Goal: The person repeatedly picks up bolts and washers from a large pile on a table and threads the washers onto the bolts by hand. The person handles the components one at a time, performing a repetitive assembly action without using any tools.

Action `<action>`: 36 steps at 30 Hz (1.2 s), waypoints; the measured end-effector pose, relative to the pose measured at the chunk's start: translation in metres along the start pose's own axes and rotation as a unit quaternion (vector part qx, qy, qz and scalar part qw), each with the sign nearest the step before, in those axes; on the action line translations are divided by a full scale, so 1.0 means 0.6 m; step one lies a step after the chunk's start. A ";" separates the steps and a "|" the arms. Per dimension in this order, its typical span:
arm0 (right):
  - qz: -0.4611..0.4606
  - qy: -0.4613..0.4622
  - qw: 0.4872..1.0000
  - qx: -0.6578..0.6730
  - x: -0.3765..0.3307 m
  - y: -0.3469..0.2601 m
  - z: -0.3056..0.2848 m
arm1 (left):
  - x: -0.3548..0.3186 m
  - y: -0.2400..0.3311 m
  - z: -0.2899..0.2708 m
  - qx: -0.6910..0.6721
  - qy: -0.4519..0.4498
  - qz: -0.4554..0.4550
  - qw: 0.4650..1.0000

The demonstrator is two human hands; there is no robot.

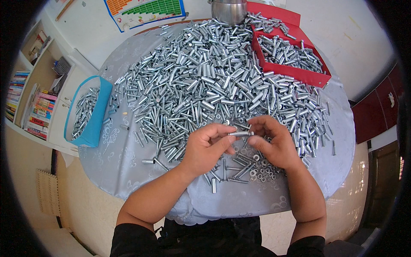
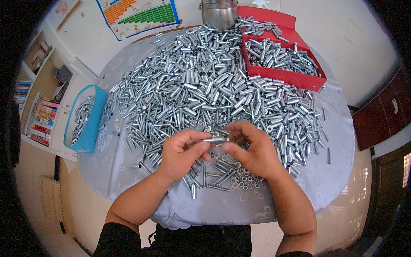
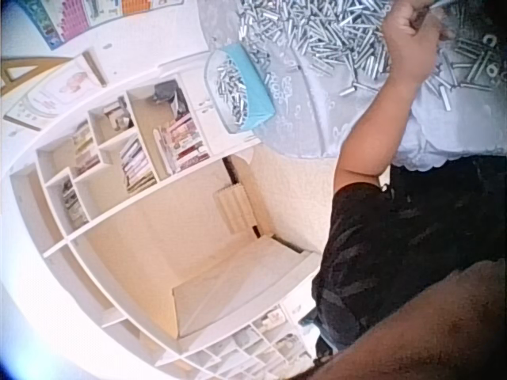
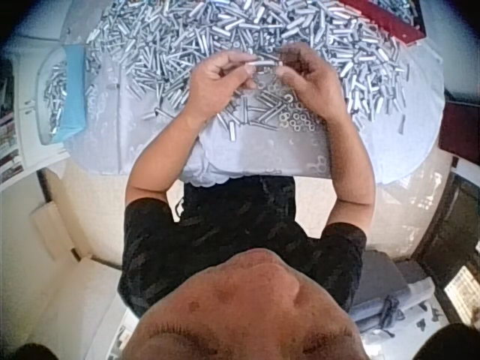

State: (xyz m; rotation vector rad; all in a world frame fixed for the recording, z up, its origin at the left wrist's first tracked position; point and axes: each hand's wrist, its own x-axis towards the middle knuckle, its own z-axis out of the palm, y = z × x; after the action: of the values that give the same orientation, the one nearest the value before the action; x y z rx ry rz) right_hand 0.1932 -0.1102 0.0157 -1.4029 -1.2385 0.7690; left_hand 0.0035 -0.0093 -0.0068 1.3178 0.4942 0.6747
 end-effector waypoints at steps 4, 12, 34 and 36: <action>0.023 -0.026 0.996 -0.086 0.000 -0.002 -0.006 | 0.000 0.002 -0.001 -0.003 0.004 -0.004 1.000; 0.013 -0.045 0.993 -0.107 -0.002 0.006 -0.012 | -0.001 -0.001 -0.002 0.018 -0.004 0.004 1.000; 0.016 -0.022 0.999 -0.042 0.001 0.003 0.000 | -0.001 0.000 -0.001 0.005 -0.003 0.005 1.000; 0.061 -0.088 0.990 -0.089 0.000 0.009 -0.020 | -0.001 0.001 -0.001 0.023 -0.005 0.000 1.000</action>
State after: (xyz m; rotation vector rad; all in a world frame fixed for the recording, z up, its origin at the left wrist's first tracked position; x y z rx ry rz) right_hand 0.2062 -0.1130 0.0131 -1.5945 -1.3948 0.9013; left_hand 0.0024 -0.0091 -0.0061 1.3633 0.5038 0.6599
